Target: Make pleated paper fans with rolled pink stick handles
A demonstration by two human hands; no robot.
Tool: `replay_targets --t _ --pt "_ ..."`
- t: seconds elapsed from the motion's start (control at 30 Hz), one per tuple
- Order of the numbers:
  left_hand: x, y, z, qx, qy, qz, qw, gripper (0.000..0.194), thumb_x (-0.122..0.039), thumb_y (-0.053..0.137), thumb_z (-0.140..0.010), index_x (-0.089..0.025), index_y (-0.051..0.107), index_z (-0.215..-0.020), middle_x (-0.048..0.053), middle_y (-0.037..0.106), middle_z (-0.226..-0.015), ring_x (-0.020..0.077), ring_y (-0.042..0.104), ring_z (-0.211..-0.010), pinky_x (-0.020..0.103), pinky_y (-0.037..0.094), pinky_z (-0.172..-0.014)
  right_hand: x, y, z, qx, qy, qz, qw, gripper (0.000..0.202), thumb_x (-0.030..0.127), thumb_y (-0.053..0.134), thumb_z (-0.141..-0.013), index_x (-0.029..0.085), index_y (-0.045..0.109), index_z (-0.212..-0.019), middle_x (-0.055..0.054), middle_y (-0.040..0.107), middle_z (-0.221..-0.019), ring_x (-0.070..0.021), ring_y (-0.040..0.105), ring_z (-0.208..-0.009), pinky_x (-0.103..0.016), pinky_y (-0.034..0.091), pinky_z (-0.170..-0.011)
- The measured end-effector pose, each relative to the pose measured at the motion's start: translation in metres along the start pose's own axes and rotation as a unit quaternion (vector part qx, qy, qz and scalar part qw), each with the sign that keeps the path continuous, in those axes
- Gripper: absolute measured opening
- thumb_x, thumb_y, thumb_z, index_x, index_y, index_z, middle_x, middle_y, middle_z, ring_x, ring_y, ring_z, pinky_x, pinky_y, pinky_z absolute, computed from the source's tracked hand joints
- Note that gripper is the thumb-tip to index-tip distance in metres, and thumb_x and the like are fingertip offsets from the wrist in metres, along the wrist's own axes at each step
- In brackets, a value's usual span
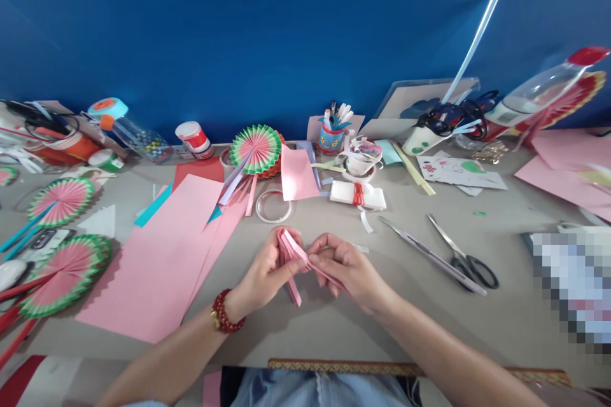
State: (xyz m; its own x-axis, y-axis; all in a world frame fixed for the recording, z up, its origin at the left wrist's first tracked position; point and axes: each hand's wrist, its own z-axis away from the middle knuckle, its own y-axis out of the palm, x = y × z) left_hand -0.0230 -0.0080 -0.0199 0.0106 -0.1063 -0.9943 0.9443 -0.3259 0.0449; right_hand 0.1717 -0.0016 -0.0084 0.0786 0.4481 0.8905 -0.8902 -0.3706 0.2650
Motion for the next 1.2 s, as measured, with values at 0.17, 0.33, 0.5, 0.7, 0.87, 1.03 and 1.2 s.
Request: replay_targets --t 0.17,0.33,0.5,0.7,0.87,1.03,1.2 --pt "0.0018 0.0001 0.0004 0.024 0.005 0.027 0.999 0.034 -0.031 0.065 -0.092 -0.022 0.047 -0.119 0.003 0.053 -0.105 0.0154 0.057 -0.086 0.030 0.050 -0.081 0.0017 -0.0016 -0.0001 0.016 0.012 -0.032 0.999 0.043 0.055 0.075 -0.080 0.019 0.055 -0.091 0.006 0.061 -0.056 -0.0043 0.043 -0.036 -0.015 0.031 -0.038" --pt "0.0019 0.0000 0.0004 0.033 0.016 0.034 0.999 0.033 -0.029 0.066 -0.091 -0.023 0.047 -0.118 0.002 0.054 -0.104 0.0142 0.057 -0.084 0.028 0.050 -0.080 0.0006 -0.0011 0.0000 0.019 0.022 -0.054 0.998 0.043 0.054 0.077 -0.077 0.019 0.055 -0.090 0.006 0.061 -0.055 -0.0043 0.043 -0.035 -0.015 0.030 -0.037" --pt "-0.0002 0.0013 -0.0013 0.023 0.025 0.035 0.999 0.032 -0.026 0.069 -0.089 -0.022 0.049 -0.114 0.002 0.057 -0.102 0.0138 0.058 -0.082 0.027 0.051 -0.078 -0.0004 0.0002 0.0005 0.016 0.021 -0.063 0.998 0.044 0.055 0.077 -0.076 0.019 0.055 -0.089 0.004 0.063 -0.056 -0.0046 0.044 -0.035 -0.015 0.031 -0.037" --pt "-0.0037 0.0019 -0.0018 0.029 0.017 0.035 0.999 0.032 -0.024 0.068 -0.088 -0.022 0.048 -0.114 0.002 0.058 -0.101 0.0142 0.061 -0.082 0.027 0.052 -0.076 -0.0009 -0.0005 0.0002 0.022 0.019 -0.064 0.998 0.041 0.052 0.077 -0.078 0.019 0.055 -0.088 0.005 0.063 -0.055 -0.0042 0.043 -0.034 -0.014 0.030 -0.036" --pt "-0.0009 0.0003 0.0006 0.043 0.007 0.042 0.998 0.035 -0.024 0.068 -0.088 -0.023 0.048 -0.116 0.002 0.058 -0.104 0.0149 0.061 -0.082 0.027 0.053 -0.074 -0.0002 -0.0029 -0.0007 0.036 0.025 -0.064 0.997 0.040 0.050 0.077 -0.078 0.019 0.055 -0.090 0.005 0.064 -0.055 -0.0039 0.042 -0.033 -0.014 0.028 -0.035" --pt "0.0000 -0.0006 0.0006 0.047 0.023 0.025 0.998 0.035 -0.025 0.068 -0.089 -0.023 0.048 -0.117 0.002 0.057 -0.104 0.0144 0.059 -0.085 0.028 0.051 -0.080 0.0020 -0.0040 -0.0009 0.042 0.044 -0.096 0.994 0.041 0.049 0.079 -0.076 0.019 0.055 -0.088 0.005 0.063 -0.055 -0.0030 0.040 -0.032 -0.014 0.025 -0.034" --pt "0.0000 -0.0010 0.0000 0.056 0.032 0.030 0.997 0.033 -0.025 0.067 -0.090 -0.022 0.047 -0.117 0.002 0.055 -0.104 0.0138 0.058 -0.086 0.027 0.051 -0.080 0.0015 -0.0063 -0.0021 0.068 0.062 -0.142 0.986 0.039 0.045 0.081 -0.076 0.019 0.054 -0.088 0.006 0.062 -0.053 -0.0026 0.037 -0.031 -0.014 0.024 -0.033"
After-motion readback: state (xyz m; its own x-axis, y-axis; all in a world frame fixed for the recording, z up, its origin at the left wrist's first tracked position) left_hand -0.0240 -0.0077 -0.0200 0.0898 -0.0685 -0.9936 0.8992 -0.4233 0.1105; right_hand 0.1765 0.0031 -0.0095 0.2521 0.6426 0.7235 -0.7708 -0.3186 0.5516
